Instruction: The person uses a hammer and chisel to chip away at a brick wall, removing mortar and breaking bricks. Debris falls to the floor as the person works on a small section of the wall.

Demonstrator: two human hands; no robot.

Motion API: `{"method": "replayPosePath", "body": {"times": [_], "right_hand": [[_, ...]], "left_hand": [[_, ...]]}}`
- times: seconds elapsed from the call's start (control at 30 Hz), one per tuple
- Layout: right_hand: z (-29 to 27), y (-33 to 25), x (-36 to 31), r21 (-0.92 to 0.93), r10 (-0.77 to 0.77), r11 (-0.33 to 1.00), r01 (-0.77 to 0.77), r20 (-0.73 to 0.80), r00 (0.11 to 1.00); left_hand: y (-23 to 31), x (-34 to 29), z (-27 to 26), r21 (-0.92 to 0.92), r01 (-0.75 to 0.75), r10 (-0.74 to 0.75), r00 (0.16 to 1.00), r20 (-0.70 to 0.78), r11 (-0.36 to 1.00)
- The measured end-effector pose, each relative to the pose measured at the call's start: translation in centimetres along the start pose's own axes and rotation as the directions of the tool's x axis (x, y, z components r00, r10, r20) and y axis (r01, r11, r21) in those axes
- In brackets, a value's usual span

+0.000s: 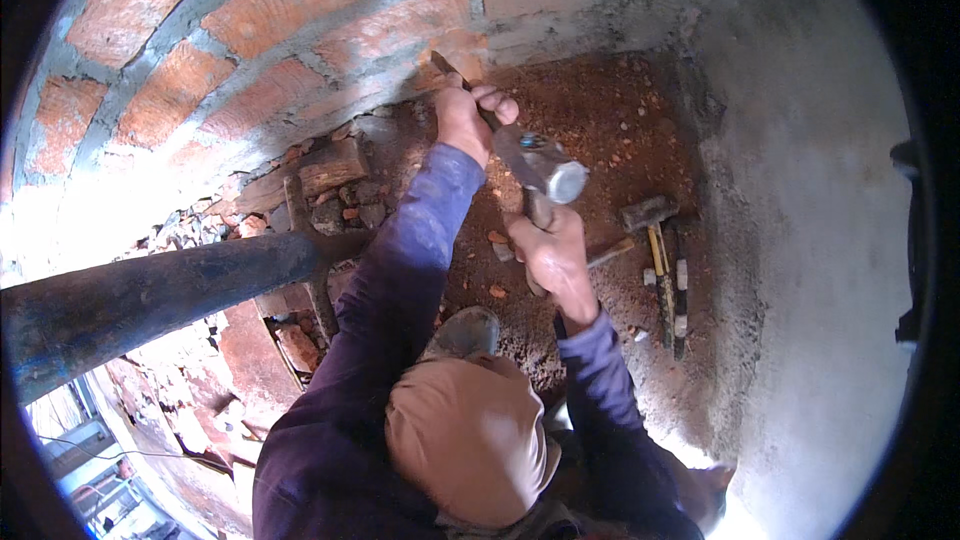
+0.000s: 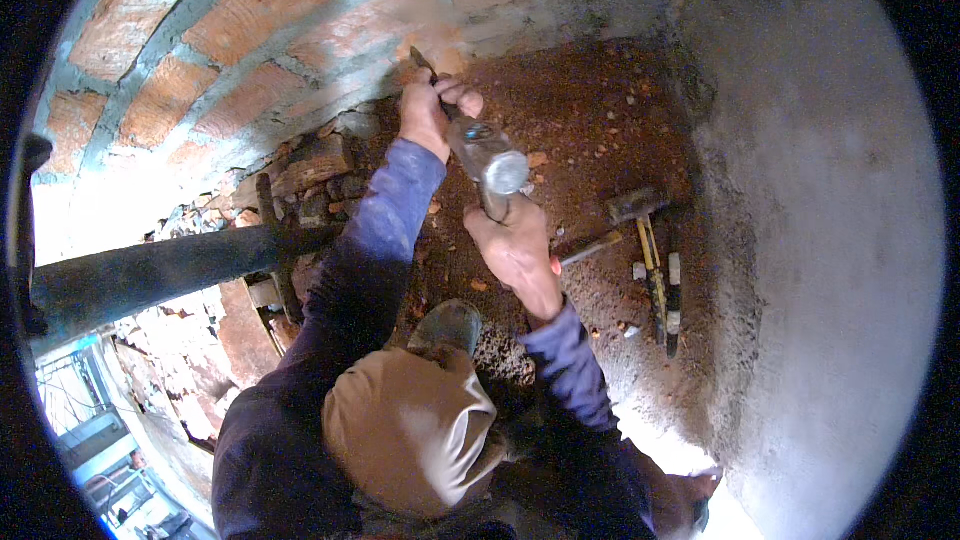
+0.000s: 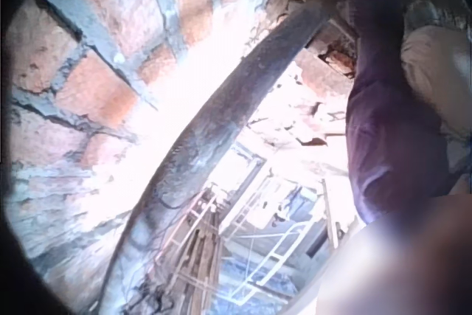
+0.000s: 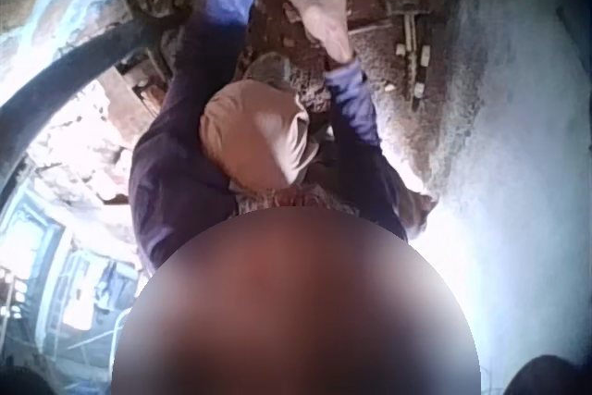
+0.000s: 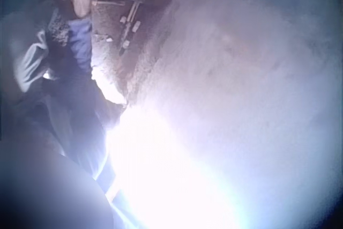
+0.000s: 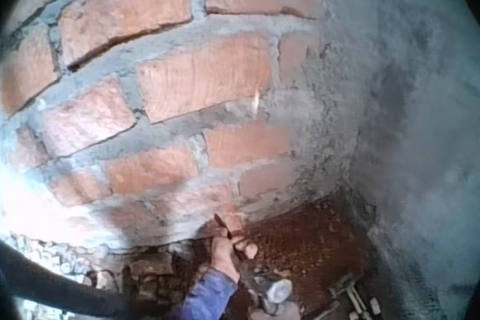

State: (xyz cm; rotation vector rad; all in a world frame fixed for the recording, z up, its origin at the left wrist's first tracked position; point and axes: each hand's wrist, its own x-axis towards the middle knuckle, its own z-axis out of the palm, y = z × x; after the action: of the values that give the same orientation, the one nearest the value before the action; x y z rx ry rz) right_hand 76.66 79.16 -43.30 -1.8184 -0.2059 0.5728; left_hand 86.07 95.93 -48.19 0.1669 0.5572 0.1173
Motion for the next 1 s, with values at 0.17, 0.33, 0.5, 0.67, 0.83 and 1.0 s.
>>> {"method": "replayPosePath", "body": {"times": [0.17,0.33,0.5,0.67,0.83,1.0], "right_hand": [[-4.5,-4.2,-5.0,0.322,-0.125,0.923,0.213,-0.272,0.954],[-4.0,-4.9,-4.2,0.315,-0.657,0.536,0.783,-0.427,0.622],[1.1,1.5,-0.1,-0.074,0.128,0.989,-0.125,0.041,0.991],[-1.6,-1.4,-3.2,0.016,-0.181,0.983,0.183,-0.081,0.980],[-3.6,-6.7,-4.1,0.468,-0.770,0.344,0.814,-0.355,0.530],[1.1,-0.2,-0.1,-0.117,-0.161,0.981,0.155,-0.042,0.986]], "left_hand": [[0.4,-0.2,-0.7,-0.112,0.050,-0.051,0.999,0.000,0.992],[0.9,-0.1,-0.2,-0.153,0.085,-0.090,0.996,-0.024,0.985],[1.2,-0.2,-0.9,-0.136,0.139,-0.132,0.989,0.060,0.981],[1.7,-0.4,-2.1,-0.180,0.145,-0.091,0.957,0.276,0.973],[1.9,-0.1,-1.9,-0.212,0.187,-0.142,0.968,0.208,0.959],[1.7,-0.3,-1.6,-0.161,0.158,-0.124,0.972,0.201,0.974]]}}
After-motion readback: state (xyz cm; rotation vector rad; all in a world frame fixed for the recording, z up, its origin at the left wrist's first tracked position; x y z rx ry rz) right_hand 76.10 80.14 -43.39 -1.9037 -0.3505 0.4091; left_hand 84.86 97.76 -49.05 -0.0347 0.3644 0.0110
